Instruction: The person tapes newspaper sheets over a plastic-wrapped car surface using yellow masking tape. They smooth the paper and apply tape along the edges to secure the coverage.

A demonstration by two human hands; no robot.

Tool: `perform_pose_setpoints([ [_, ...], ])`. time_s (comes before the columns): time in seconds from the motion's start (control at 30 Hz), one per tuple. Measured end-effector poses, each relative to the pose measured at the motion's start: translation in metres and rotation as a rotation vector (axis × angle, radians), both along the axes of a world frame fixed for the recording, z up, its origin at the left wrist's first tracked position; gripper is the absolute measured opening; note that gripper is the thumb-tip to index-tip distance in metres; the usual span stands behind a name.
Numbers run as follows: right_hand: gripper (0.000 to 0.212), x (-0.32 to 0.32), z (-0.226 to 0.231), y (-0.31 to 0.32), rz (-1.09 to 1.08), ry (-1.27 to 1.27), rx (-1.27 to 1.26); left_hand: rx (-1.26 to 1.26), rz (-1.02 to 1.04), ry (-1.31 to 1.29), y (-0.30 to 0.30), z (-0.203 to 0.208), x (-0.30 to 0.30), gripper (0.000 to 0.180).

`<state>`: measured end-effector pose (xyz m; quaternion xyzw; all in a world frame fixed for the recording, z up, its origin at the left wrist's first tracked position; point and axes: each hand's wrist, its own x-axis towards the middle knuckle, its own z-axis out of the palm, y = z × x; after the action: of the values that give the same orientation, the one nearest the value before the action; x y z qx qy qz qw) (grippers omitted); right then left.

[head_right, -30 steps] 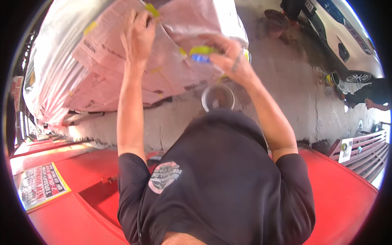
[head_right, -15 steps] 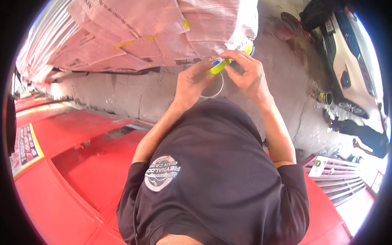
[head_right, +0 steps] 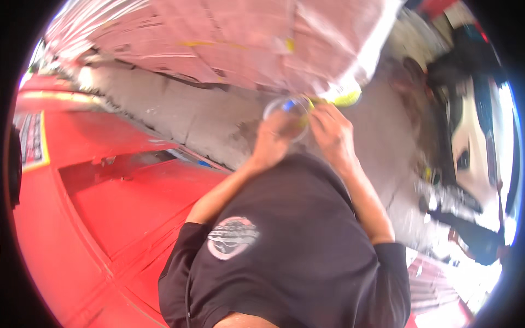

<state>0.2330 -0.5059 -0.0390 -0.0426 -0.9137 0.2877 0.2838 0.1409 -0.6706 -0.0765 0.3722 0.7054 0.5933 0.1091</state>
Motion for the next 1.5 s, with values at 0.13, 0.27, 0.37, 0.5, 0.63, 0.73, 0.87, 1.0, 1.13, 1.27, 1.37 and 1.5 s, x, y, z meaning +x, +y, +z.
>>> perform_pose_setpoints([
  [0.13, 0.014, -0.004, -0.006, 0.000, -0.058, -0.016, -0.145, 0.001, -0.024, 0.066, 0.011, 0.001, -0.007, 0.026],
  [0.27, 0.012, -0.017, -0.002, 0.008, -0.104, -0.081, -0.281, 0.101, 0.026, 0.032, 0.022, -0.005, -0.013, 0.027],
  [0.37, 0.012, -0.019, 0.010, 0.006, -0.106, -0.186, -0.437, 0.059, 0.068, -0.061, 0.021, 0.001, -0.012, 0.031],
  [0.5, 0.010, -0.020, -0.004, -0.007, -0.138, -0.180, -0.503, -0.011, 0.022, 0.125, 0.004, -0.003, -0.022, 0.031],
  [0.63, 0.008, -0.030, -0.016, -0.027, -0.170, -0.164, -0.474, 0.082, -0.125, 0.028, -0.012, -0.015, -0.045, 0.025],
  [0.73, 0.007, -0.030, -0.019, -0.029, -0.176, -0.201, -0.551, 0.067, -0.280, -0.552, -0.033, -0.007, -0.063, 0.020],
  [0.87, 0.017, -0.040, -0.004, -0.039, -0.058, -0.138, -0.924, 0.149, -0.420, -0.957, -0.067, -0.016, -0.100, 0.023],
  [1.0, 0.034, -0.051, 0.003, -0.048, 0.031, -0.374, -0.848, 0.311, -0.463, -1.026, -0.073, -0.022, -0.118, 0.025],
  [1.13, 0.025, -0.072, 0.002, -0.072, -0.036, -0.336, -0.899, 0.267, -0.158, -0.713, -0.073, -0.018, -0.121, 0.023],
  [1.27, 0.023, -0.086, -0.001, -0.093, -0.141, -0.316, -0.591, 0.229, -0.052, -0.177, -0.077, -0.018, -0.116, 0.029],
  [1.37, 0.021, -0.093, -0.007, -0.106, -0.171, -0.283, -0.530, 0.142, 0.029, -0.021, -0.078, -0.006, -0.115, 0.026],
  [1.5, 0.021, -0.102, -0.022, -0.119, -0.185, -0.266, -0.448, 0.078, 0.097, 0.071, -0.085, -0.025, -0.120, 0.019],
])
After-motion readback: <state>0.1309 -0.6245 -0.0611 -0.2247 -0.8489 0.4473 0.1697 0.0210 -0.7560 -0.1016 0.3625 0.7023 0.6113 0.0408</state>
